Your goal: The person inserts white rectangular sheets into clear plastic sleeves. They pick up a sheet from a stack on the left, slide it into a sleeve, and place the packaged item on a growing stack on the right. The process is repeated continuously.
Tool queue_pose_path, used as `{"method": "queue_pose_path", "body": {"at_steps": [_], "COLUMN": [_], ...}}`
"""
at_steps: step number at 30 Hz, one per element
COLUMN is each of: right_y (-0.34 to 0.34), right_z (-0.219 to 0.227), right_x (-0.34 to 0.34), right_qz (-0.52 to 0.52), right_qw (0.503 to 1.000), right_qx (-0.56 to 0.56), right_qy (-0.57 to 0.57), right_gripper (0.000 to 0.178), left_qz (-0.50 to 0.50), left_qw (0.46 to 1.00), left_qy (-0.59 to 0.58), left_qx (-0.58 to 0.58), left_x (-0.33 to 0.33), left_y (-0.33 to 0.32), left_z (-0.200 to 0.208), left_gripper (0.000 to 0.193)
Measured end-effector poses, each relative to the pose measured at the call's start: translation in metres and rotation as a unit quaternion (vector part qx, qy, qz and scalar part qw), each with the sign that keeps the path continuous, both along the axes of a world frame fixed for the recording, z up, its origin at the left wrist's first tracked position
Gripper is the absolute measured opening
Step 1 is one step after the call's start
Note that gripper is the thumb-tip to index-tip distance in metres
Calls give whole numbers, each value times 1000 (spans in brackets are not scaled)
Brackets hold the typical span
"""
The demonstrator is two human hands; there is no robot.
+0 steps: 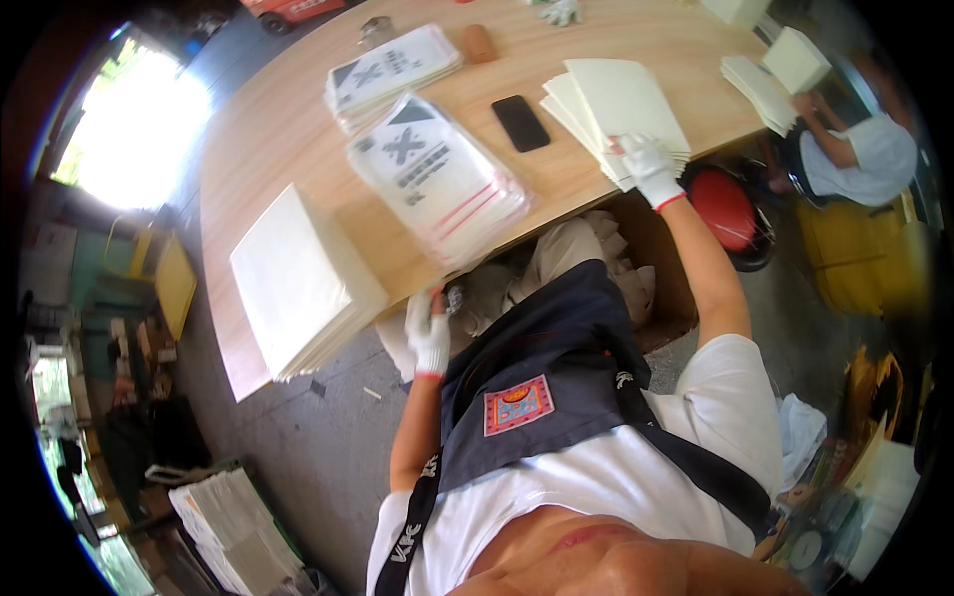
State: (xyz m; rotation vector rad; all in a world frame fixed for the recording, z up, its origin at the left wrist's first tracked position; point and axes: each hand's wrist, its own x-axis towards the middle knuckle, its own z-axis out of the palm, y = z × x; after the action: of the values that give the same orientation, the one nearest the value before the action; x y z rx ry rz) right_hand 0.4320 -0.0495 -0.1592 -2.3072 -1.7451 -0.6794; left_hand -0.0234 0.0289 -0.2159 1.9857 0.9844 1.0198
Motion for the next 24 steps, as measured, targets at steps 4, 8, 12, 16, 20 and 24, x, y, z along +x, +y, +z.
{"method": "queue_pose_path", "body": {"at_steps": [4,8,12,16,20,24], "right_y": [-17,-59,-94,-86,-76,-61], "right_z": [37,22,0,-27,-41,-27], "right_x": [-19,-49,-82,-55,-5,-14], "right_qz": [65,83,74,-211,-77,-93], "right_qw": [983,985,966,484,332,466], "right_qx": [171,148,195,187,317,375], "right_qy": [11,-26,152,828,885,796], "right_gripper": [11,13,23,51,36,11], "left_qz": [-23,9,16,22,25,20], "left_qw": [983,955,827,801,841,859], "left_qy": [66,246,560,592,533,500], "left_qx": [171,167,47,90,88,108], "left_x": [66,98,123,126,118,113], "left_y": [50,99,116,136,142,127], "left_z": [51,54,66,42,47,59], "left_gripper": [18,21,34,38,38,31]}}
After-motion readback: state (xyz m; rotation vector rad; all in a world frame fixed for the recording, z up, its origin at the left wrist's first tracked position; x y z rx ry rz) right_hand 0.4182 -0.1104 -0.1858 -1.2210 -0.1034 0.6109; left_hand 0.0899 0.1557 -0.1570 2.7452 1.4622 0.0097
